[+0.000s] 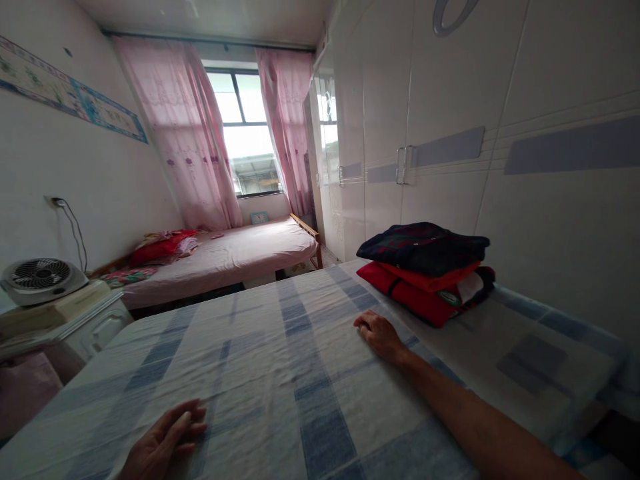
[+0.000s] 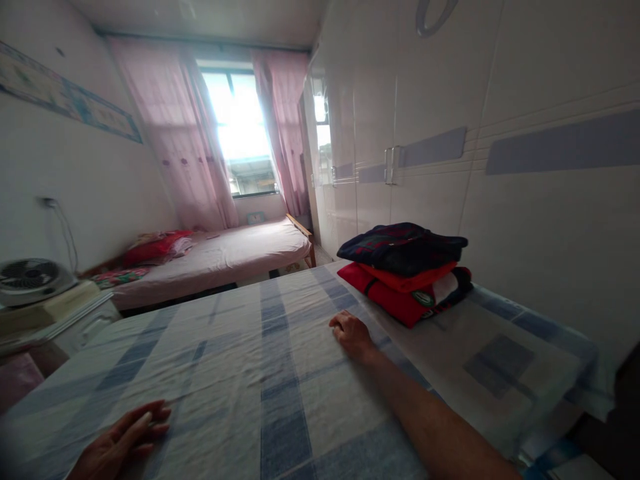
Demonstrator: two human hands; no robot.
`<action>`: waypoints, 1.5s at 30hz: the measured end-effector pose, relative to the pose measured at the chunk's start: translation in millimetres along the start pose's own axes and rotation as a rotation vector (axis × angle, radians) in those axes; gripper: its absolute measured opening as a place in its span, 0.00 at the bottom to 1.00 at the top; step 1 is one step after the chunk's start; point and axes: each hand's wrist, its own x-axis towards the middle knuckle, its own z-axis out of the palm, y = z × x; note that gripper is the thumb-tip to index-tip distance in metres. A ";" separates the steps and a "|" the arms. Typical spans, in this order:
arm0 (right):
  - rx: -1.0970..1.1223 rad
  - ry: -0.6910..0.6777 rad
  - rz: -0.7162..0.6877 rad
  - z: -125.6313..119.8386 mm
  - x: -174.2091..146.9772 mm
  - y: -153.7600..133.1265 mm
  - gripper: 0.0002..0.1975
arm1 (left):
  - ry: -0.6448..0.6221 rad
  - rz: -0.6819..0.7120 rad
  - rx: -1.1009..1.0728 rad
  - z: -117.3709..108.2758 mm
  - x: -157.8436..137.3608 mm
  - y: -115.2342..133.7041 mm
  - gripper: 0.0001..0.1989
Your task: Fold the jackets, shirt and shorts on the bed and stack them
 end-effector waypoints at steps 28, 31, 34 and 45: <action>-0.001 0.006 0.013 -1.0 -1.1 -2.7 0.12 | -0.028 -0.020 0.012 0.5 0.3 0.7 0.31; -0.004 0.006 0.011 -0.6 -0.6 -1.7 0.12 | -0.020 -0.015 0.021 1.8 -0.6 3.4 0.30; -0.005 0.006 0.010 0.1 0.4 0.2 0.12 | -0.036 0.007 0.043 0.3 0.8 2.6 0.28; 0.005 0.007 0.005 -0.3 1.5 1.4 0.13 | -0.073 0.020 0.034 -4.8 3.4 -4.6 0.27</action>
